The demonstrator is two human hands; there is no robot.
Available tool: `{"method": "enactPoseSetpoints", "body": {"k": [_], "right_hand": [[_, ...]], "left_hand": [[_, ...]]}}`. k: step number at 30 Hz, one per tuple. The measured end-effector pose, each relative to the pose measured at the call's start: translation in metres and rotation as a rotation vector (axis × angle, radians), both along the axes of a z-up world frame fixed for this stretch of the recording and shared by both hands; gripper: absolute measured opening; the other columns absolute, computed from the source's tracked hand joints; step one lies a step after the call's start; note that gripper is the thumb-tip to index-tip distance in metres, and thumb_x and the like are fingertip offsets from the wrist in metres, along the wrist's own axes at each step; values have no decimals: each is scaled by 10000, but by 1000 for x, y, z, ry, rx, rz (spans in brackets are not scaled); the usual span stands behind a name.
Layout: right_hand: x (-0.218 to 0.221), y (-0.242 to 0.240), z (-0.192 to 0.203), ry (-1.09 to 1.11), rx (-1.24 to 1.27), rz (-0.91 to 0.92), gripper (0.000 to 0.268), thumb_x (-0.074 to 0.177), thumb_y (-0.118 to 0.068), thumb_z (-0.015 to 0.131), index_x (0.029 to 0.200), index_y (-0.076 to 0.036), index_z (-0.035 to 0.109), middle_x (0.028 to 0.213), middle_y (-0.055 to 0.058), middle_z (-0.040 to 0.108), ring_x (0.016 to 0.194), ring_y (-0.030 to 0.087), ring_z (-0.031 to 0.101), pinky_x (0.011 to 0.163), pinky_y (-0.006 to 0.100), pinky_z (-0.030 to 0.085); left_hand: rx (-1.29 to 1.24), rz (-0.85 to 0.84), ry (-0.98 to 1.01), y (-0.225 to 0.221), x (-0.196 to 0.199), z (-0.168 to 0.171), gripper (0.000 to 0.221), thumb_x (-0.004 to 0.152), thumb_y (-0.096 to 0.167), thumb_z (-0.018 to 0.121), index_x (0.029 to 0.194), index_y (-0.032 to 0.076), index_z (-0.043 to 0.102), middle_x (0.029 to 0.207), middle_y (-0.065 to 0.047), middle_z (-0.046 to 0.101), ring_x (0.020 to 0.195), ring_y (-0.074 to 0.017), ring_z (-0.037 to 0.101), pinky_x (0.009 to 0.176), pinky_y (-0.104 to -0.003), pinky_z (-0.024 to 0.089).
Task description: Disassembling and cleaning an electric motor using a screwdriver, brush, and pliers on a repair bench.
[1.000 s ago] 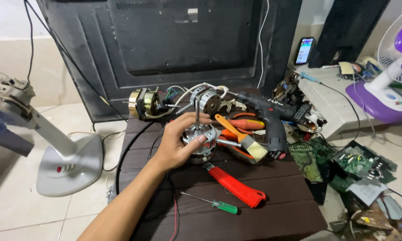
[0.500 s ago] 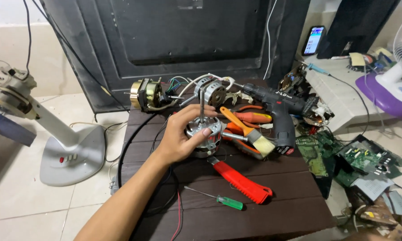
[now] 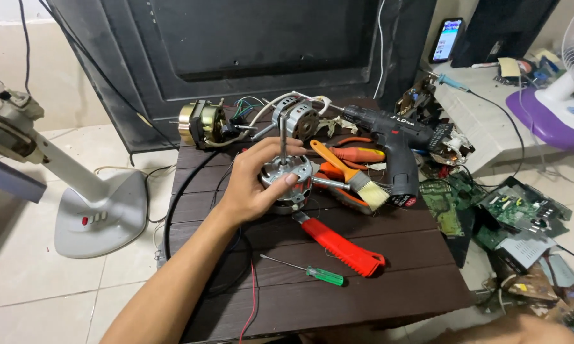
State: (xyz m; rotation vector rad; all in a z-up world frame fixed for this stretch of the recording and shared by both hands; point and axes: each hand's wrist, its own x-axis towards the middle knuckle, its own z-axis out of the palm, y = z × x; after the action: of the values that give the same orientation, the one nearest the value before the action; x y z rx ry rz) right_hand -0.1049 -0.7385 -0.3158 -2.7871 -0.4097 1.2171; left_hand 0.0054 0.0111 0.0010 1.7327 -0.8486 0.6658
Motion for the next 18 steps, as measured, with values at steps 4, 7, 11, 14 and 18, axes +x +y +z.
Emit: {"method": "enactPoseSetpoints", "body": {"k": [4,7,11,14,18], "right_hand": [[27,164,122,88,-89,4,544,898,-455,384,1371,-302,605,1428,-178,677,1363,-69,644,1223,202,379],[9,342,292,-283,267,-53,436,836,-341,558,1236,-256,711,1259,-144,773,1126,0,733,995,224,500],[26,429,362,-718,615,48,315,804,-218,718,1110,-173,774,1102,-35,779,849,191,759,726,314,585],[45,448,336,-673,412,50,373,875,-371,660,1228,-259,707,1156,-32,739,914,242,734,785,383,576],[57,461,325,-678,386,113,404,882,-403,657,1219,-181,690,1190,-2,689,1019,272,692,865,420,550]], "left_hand": [[59,31,4,-1,-13,9,459,795,297,789,1158,27,707,1201,-180,705,1091,-350,713,957,-435,542],[106,51,-2,-3,-17,20,488,705,161,830,1138,-12,684,1216,-184,695,1088,-322,705,981,-402,540],[145,77,8,-6,-23,21,482,723,165,820,1142,-35,691,1225,-201,683,1094,-339,700,966,-408,534],[142,73,14,-7,-22,22,492,703,162,827,1139,-24,696,1222,-175,687,1070,-315,704,944,-396,542],[137,67,13,-6,-20,19,489,718,182,829,1149,-9,700,1229,-168,685,1054,-299,706,932,-390,554]]}}
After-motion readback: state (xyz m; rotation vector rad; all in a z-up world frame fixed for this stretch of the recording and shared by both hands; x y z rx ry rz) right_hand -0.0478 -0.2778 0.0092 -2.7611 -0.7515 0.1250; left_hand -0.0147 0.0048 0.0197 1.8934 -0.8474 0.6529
